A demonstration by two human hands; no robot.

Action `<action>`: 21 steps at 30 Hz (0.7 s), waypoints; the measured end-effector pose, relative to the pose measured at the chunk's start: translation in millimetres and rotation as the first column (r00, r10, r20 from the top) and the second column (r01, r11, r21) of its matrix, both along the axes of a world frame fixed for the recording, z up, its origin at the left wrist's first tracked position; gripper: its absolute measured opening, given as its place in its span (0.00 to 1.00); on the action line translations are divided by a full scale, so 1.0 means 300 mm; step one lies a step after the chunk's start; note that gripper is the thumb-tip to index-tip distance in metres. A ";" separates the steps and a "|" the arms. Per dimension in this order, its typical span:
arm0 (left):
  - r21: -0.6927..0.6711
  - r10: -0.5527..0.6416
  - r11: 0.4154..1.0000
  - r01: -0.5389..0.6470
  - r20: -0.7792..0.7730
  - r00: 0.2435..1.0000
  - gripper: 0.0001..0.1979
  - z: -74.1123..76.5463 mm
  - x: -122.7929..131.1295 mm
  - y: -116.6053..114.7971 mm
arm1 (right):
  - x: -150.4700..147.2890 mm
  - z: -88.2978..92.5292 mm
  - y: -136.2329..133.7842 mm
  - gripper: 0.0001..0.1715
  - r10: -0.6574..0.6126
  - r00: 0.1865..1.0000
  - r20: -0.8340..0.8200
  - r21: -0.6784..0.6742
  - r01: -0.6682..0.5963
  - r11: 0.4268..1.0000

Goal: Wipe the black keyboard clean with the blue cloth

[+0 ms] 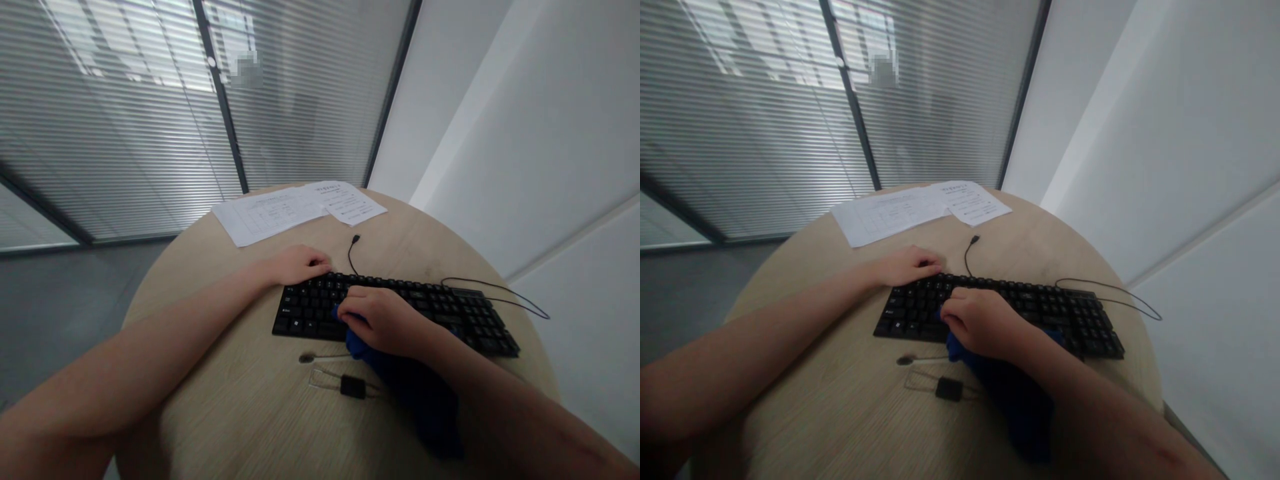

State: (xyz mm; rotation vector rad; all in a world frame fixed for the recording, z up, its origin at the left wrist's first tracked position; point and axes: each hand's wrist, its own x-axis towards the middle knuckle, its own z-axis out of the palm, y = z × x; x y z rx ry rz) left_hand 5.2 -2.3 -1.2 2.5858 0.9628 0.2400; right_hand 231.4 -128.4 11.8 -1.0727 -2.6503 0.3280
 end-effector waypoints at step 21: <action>0.014 -0.015 1.000 0.015 0.013 1.000 0.21 -0.001 -0.003 0.001 | -0.006 0.029 -0.015 0.11 -0.021 0.992 0.121 0.042 0.017 0.999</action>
